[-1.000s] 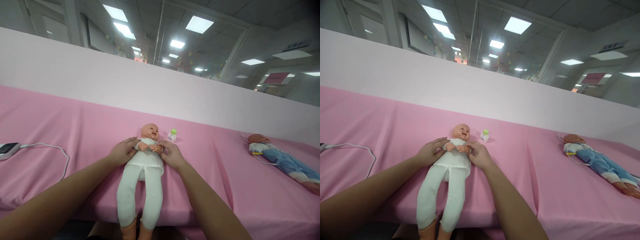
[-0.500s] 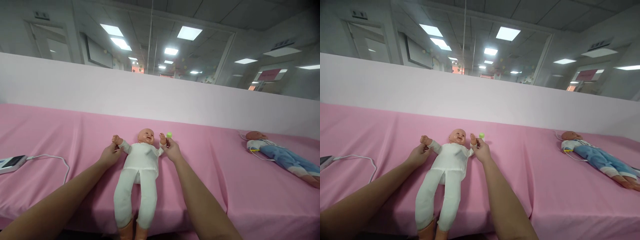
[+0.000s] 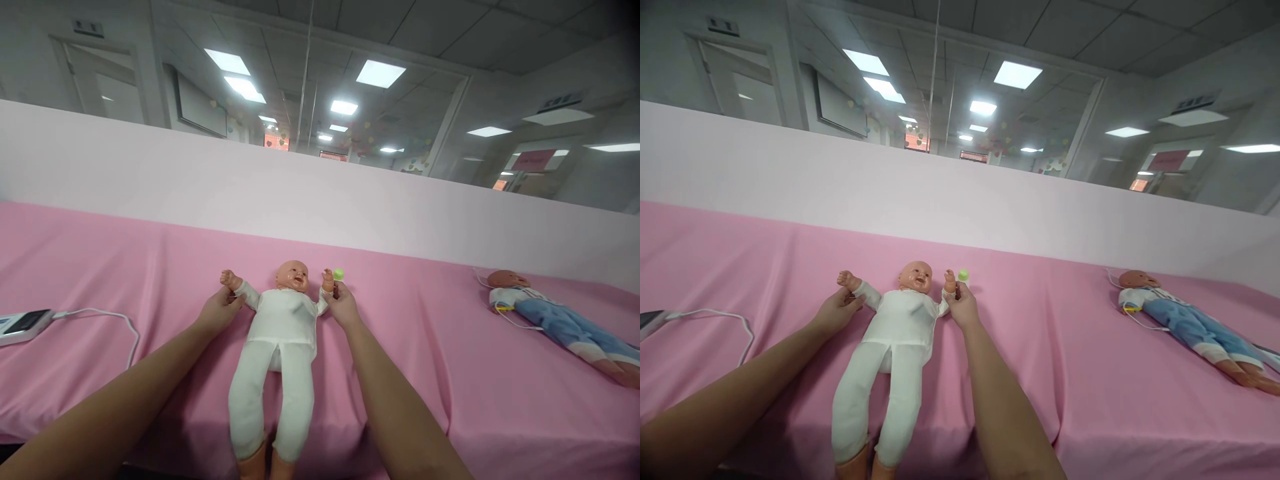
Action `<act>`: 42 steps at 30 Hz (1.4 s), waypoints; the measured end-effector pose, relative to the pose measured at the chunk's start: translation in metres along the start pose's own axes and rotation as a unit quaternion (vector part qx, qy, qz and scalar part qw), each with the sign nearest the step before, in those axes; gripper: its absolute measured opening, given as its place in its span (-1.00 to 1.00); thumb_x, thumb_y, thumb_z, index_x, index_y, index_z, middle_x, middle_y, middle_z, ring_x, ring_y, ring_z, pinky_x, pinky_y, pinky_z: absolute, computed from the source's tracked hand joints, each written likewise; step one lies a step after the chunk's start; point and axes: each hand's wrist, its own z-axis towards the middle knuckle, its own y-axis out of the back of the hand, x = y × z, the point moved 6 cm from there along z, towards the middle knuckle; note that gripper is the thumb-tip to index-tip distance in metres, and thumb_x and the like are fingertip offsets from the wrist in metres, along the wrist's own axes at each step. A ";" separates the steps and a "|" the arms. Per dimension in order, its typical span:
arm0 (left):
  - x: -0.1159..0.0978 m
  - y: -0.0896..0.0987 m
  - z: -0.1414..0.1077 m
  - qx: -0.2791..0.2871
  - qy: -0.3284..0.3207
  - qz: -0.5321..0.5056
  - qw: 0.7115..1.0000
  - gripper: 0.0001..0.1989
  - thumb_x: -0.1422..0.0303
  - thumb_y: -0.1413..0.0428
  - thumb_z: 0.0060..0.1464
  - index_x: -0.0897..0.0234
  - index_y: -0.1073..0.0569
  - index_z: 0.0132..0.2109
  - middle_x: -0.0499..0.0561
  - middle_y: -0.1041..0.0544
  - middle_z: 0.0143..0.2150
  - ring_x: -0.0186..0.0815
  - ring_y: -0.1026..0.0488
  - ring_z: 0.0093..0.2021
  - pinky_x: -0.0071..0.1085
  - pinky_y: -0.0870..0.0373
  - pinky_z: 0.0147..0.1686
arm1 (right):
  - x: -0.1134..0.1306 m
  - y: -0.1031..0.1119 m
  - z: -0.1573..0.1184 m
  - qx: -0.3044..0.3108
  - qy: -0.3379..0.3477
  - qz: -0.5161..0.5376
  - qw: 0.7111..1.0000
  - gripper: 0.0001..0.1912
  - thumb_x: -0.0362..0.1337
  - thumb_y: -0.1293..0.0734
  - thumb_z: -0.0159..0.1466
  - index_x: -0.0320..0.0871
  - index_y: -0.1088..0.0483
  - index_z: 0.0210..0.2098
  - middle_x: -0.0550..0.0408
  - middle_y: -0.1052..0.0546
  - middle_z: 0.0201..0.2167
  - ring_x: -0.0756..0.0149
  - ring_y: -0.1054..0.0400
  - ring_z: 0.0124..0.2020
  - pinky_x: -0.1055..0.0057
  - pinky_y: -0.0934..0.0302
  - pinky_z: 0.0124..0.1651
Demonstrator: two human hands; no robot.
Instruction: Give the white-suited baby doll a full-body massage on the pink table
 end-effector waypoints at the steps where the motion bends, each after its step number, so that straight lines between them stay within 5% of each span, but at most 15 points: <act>1: -0.002 0.000 -0.001 0.001 -0.005 -0.005 1.000 -0.50 -0.08 -0.18 0.05 0.18 -0.43 -0.04 0.07 -0.66 -0.15 0.01 -0.63 -0.08 -0.15 -0.53 -0.08 | 0.000 -0.001 0.001 0.003 -0.008 0.001 1.000 -0.51 -0.05 -0.43 0.13 -0.10 -0.45 0.01 0.03 -0.61 -0.14 0.22 -0.48 -0.22 0.28 -0.40 -0.12; 7: -0.008 0.000 -0.004 0.010 -0.003 -0.023 1.000 -0.51 -0.06 -0.19 0.06 0.20 -0.43 -0.04 0.11 -0.66 -0.13 0.00 -0.63 -0.10 -0.13 -0.55 -0.06 | 0.006 0.003 -0.004 0.026 -0.014 -0.021 0.999 -0.53 -0.06 -0.43 0.16 -0.09 -0.46 0.02 0.04 -0.62 -0.13 0.19 -0.50 -0.17 0.23 -0.41 -0.08; 15: -0.012 0.000 -0.002 0.001 0.001 0.004 1.000 -0.54 -0.01 -0.19 0.09 0.20 -0.48 0.00 0.08 -0.67 -0.14 0.02 -0.64 -0.07 -0.12 -0.56 -0.03 | 0.012 0.023 -0.013 0.019 -0.058 0.084 0.995 -0.36 -0.05 -0.55 0.05 -0.08 -0.37 0.07 -0.03 -0.59 -0.04 0.14 -0.51 -0.11 0.17 -0.47 -0.09; 20: -0.048 -0.014 -0.020 -0.020 -0.162 0.064 0.985 -0.51 0.07 -0.13 0.20 0.19 -0.48 0.19 0.12 -0.57 0.20 0.00 -0.50 0.23 -0.08 -0.40 0.26 | 0.058 0.013 -0.030 0.099 0.028 0.146 0.984 -0.44 -0.18 -0.56 0.09 0.00 -0.43 0.07 -0.02 -0.45 0.27 0.12 -0.44 0.16 0.18 -0.42 0.12; 23: -0.062 -0.033 -0.032 0.025 -0.267 0.143 0.953 -0.51 0.10 -0.09 0.26 0.10 -0.48 0.27 0.08 -0.47 0.34 -0.03 -0.37 0.35 -0.08 -0.30 0.35 | 0.079 -0.003 -0.045 0.171 0.075 0.063 0.980 -0.58 -0.27 -0.51 0.14 -0.01 -0.51 0.00 0.01 -0.55 0.14 0.12 -0.47 0.10 0.15 -0.39 0.14; 27: -0.060 -0.050 -0.034 0.086 -0.301 0.201 0.928 -0.51 0.15 -0.05 0.28 0.05 -0.50 0.29 0.08 -0.40 0.39 -0.02 -0.34 0.37 -0.06 -0.31 0.35 | 0.095 -0.025 -0.065 0.247 0.146 -0.096 0.953 -0.62 -0.40 -0.40 0.15 0.00 -0.60 -0.06 0.06 -0.61 -0.02 0.14 -0.48 -0.01 0.15 -0.38 0.09; 32: -0.055 -0.051 -0.027 0.113 -0.260 0.162 0.945 -0.54 0.13 -0.07 0.26 0.02 -0.55 0.24 0.02 -0.43 0.37 -0.07 -0.40 0.33 -0.16 -0.35 0.32 | 0.098 -0.033 -0.069 0.249 0.170 -0.132 0.944 -0.57 -0.47 -0.35 0.10 0.01 -0.62 -0.09 0.10 -0.61 -0.07 0.15 -0.47 -0.02 0.16 -0.37 0.08; 35: -0.054 -0.045 -0.024 0.102 -0.231 0.109 0.962 -0.53 0.10 -0.12 0.22 0.02 -0.54 0.23 0.01 -0.50 0.31 -0.06 -0.42 0.30 -0.17 -0.36 0.30 | 0.081 -0.020 -0.056 0.193 0.102 -0.073 0.973 -0.62 -0.32 -0.43 0.13 -0.02 -0.57 -0.04 0.08 -0.61 -0.03 0.17 -0.48 -0.05 0.19 -0.40 0.04; 38: -0.038 -0.032 -0.012 0.069 -0.131 0.041 0.988 -0.54 0.08 -0.16 0.18 0.09 -0.52 0.18 0.03 -0.62 0.13 -0.04 -0.56 0.13 -0.15 -0.49 0.15 | 0.056 0.006 -0.036 0.099 0.032 0.027 0.994 -0.55 -0.19 -0.51 0.09 -0.07 -0.49 -0.02 0.02 -0.61 0.01 0.16 -0.49 -0.03 0.18 -0.43 0.05; 42: -0.001 -0.014 0.011 0.009 0.022 -0.105 0.994 -0.61 0.04 -0.24 0.11 0.23 -0.51 -0.07 0.16 -0.67 -0.05 0.00 -0.64 -0.02 -0.12 -0.60 0.01 | 0.012 0.040 -0.019 0.009 -0.107 0.147 0.983 -0.52 -0.18 -0.54 0.09 -0.08 -0.44 -0.02 -0.05 -0.62 -0.01 0.09 -0.56 -0.08 0.09 -0.52 -0.05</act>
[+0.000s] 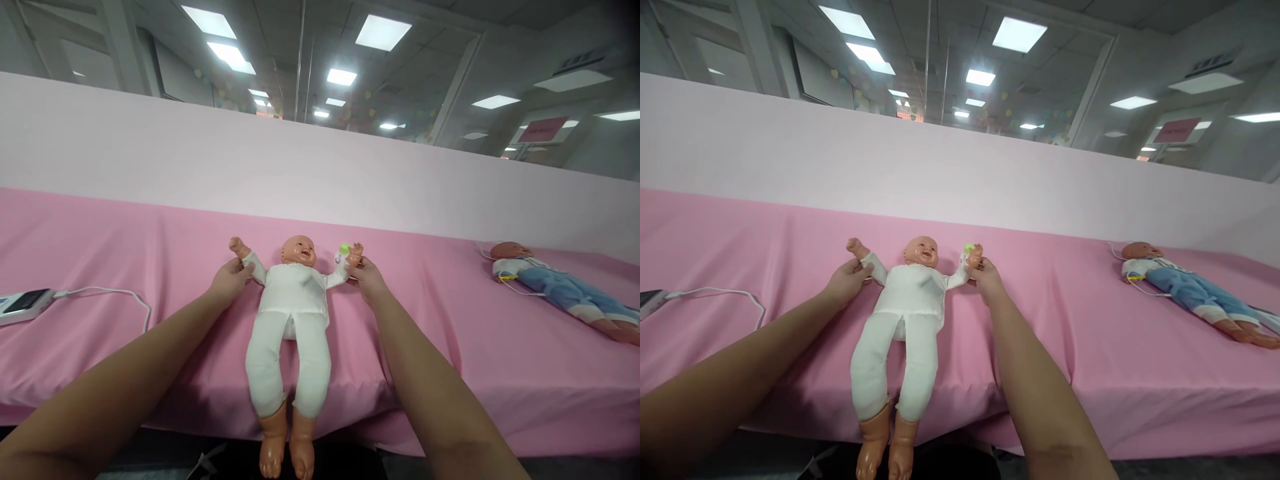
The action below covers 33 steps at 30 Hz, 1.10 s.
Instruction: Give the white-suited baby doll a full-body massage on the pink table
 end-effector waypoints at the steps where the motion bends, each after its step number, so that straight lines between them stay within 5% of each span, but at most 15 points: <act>1: 0.008 0.003 0.005 -0.003 0.027 -0.042 0.999 -0.62 0.05 -0.26 0.10 0.24 -0.50 -0.08 0.20 -0.66 -0.04 0.01 -0.64 0.00 -0.13 -0.61 0.01 | -0.007 0.008 0.002 -0.009 -0.037 0.008 0.999 -0.54 -0.20 -0.54 0.09 -0.10 -0.44 -0.04 -0.08 -0.63 -0.04 0.06 -0.58 -0.12 0.07 -0.54 -0.09; 7: 0.015 0.008 0.011 0.013 0.060 -0.099 0.993 -0.51 0.01 -0.32 0.06 0.29 -0.49 -0.04 0.27 -0.63 0.02 -0.03 -0.62 0.04 -0.18 -0.61 0.04 | -0.024 0.025 -0.002 -0.031 -0.151 -0.028 0.988 -0.66 -0.24 -0.54 0.10 -0.17 -0.49 -0.15 -0.19 -0.65 -0.18 0.01 -0.61 -0.18 0.09 -0.59 -0.20; 14: -0.033 -0.002 -0.022 0.010 -0.101 0.095 0.990 -0.53 0.02 -0.23 0.10 0.20 -0.55 0.05 0.11 -0.66 0.01 0.02 -0.62 0.00 -0.10 -0.57 0.04 | 0.017 -0.018 -0.013 0.094 0.027 -0.023 0.995 -0.28 -0.25 -0.59 0.04 -0.02 -0.42 0.19 -0.04 -0.57 0.13 0.05 -0.52 0.08 0.09 -0.50 0.06; 20: -0.053 -0.035 -0.041 0.106 -0.314 0.233 0.914 -0.57 0.19 -0.13 0.15 0.05 -0.62 0.14 0.03 -0.53 0.24 -0.03 -0.45 0.26 -0.12 -0.36 0.31 | 0.042 -0.065 -0.043 0.226 0.147 -0.214 0.939 -0.53 -0.30 -0.53 0.11 0.01 -0.58 0.04 0.04 -0.58 0.12 0.07 -0.48 0.10 0.06 -0.40 0.17; 24: -0.046 -0.039 -0.035 0.160 -0.305 0.269 0.899 -0.57 0.18 -0.10 0.18 0.03 -0.64 0.14 0.03 -0.54 0.24 -0.03 -0.46 0.25 -0.13 -0.37 0.30 | 0.050 -0.084 -0.063 0.296 0.184 -0.291 0.891 -0.57 -0.38 -0.52 0.12 0.11 -0.65 -0.03 0.08 -0.51 0.23 -0.04 -0.37 0.29 -0.04 -0.32 0.28; 30: -0.049 -0.036 -0.038 0.137 -0.270 0.243 0.922 -0.59 0.16 -0.15 0.14 0.05 -0.65 0.10 0.04 -0.54 0.24 -0.03 -0.48 0.23 -0.20 -0.38 0.27 | 0.048 -0.085 -0.063 0.295 0.146 -0.307 0.893 -0.55 -0.34 -0.53 0.12 0.12 -0.64 0.00 0.09 -0.52 0.23 -0.04 -0.41 0.26 -0.04 -0.30 0.31; 33: -0.045 -0.036 -0.039 0.126 -0.195 0.208 0.950 -0.58 0.18 -0.16 0.16 0.05 -0.58 0.15 0.02 -0.59 0.17 -0.03 -0.51 0.18 -0.21 -0.42 0.20 | 0.046 -0.087 -0.064 0.324 0.087 -0.257 0.906 -0.51 -0.36 -0.47 0.15 0.07 -0.61 0.08 0.11 -0.57 0.17 0.06 -0.43 0.22 0.07 -0.31 0.31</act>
